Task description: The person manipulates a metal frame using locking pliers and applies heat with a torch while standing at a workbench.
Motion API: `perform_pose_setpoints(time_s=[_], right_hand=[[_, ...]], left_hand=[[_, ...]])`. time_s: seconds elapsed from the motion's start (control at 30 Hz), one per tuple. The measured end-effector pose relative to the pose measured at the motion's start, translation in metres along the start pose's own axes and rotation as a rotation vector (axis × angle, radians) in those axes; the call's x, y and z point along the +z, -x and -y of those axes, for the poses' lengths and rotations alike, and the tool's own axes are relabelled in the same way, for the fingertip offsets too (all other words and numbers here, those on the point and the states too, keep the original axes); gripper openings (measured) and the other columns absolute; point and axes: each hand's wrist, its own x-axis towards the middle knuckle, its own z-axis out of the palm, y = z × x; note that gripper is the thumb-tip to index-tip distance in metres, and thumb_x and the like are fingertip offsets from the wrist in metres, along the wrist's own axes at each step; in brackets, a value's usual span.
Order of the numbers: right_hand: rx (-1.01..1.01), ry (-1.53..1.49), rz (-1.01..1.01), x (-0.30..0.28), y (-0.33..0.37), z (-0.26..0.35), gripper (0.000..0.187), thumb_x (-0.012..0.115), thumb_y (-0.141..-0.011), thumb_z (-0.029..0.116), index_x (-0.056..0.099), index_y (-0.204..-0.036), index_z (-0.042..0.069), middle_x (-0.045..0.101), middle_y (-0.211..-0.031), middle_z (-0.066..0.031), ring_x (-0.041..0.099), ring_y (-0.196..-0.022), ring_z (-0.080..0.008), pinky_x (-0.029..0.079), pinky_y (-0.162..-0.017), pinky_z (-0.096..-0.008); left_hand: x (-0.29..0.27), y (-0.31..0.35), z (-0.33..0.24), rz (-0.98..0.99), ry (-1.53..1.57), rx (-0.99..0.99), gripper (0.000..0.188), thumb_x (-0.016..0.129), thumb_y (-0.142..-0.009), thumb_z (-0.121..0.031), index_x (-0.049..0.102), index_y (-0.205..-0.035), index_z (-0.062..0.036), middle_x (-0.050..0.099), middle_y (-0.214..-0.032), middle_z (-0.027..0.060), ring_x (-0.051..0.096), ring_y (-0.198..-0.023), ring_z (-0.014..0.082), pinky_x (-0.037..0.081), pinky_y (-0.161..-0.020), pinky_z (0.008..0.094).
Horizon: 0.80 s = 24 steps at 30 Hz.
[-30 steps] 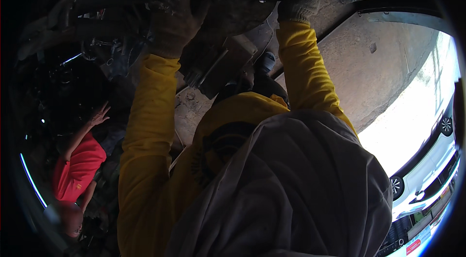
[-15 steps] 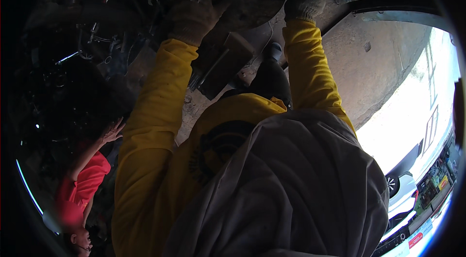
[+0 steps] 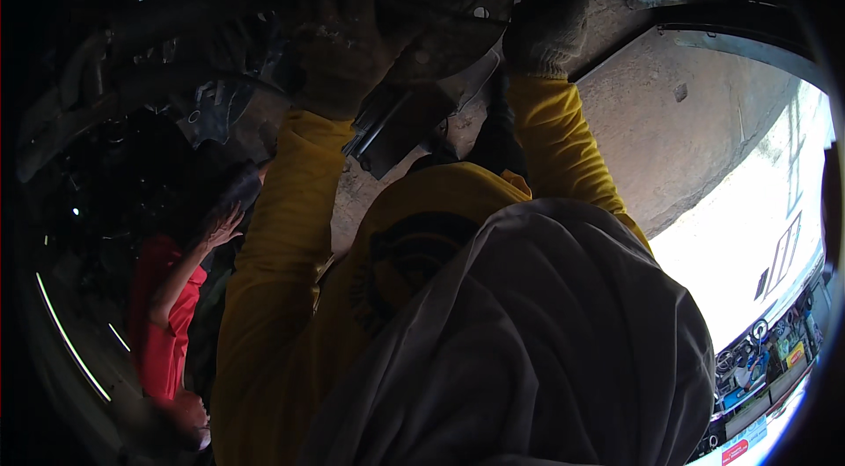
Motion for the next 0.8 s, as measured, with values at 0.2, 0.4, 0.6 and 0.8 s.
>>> perform_pose_setpoints(time_s=[0.2,0.4,0.6,0.8], right_hand=[[0.019,-0.082,0.003,0.004,0.000,-0.001,0.052,0.038,-0.107,0.044,0.064,-0.121,0.000,0.068,-0.086,-0.0091,0.060,-0.072,-0.0144,0.051,-0.073,-0.0302],[0.051,-0.573,0.091,0.005,-0.020,-0.031,0.059,0.043,-0.106,0.052,0.058,-0.134,0.002,0.065,-0.105,-0.0062,0.059,-0.090,-0.0174,0.049,-0.085,-0.0348],[-0.148,-0.362,0.200,0.002,-0.031,-0.039,0.060,0.044,-0.106,0.049,0.054,-0.140,0.001,0.064,-0.129,-0.0089,0.058,-0.119,-0.0223,0.044,-0.104,-0.0393],[-0.240,-0.364,0.268,0.008,-0.040,-0.041,0.060,0.042,-0.107,0.047,0.053,-0.141,-0.001,0.061,-0.135,-0.0137,0.059,-0.123,-0.0266,0.043,-0.109,-0.0410]], left_hand=[[-0.009,-0.034,-0.027,0.010,-0.115,0.272,0.073,0.066,-0.085,-0.061,0.055,-0.141,-0.0166,0.060,-0.124,0.0143,0.059,-0.115,0.0325,0.056,-0.084,0.0441],[0.002,-0.026,-0.035,0.299,0.025,0.114,0.081,0.065,-0.093,-0.048,0.033,-0.157,-0.0096,0.050,-0.147,0.0212,0.048,-0.133,0.0465,0.036,-0.114,0.0522],[0.011,-0.027,-0.040,0.143,-0.127,0.155,0.063,0.075,-0.079,-0.055,0.065,-0.126,-0.0148,0.064,-0.104,0.0111,0.064,-0.094,0.0289,0.053,-0.077,0.0427],[0.019,-0.022,-0.039,0.108,-0.050,0.100,0.057,0.076,-0.080,-0.053,0.067,-0.120,-0.0137,0.064,-0.102,0.0112,0.063,-0.093,0.0282,0.052,-0.076,0.0427]])
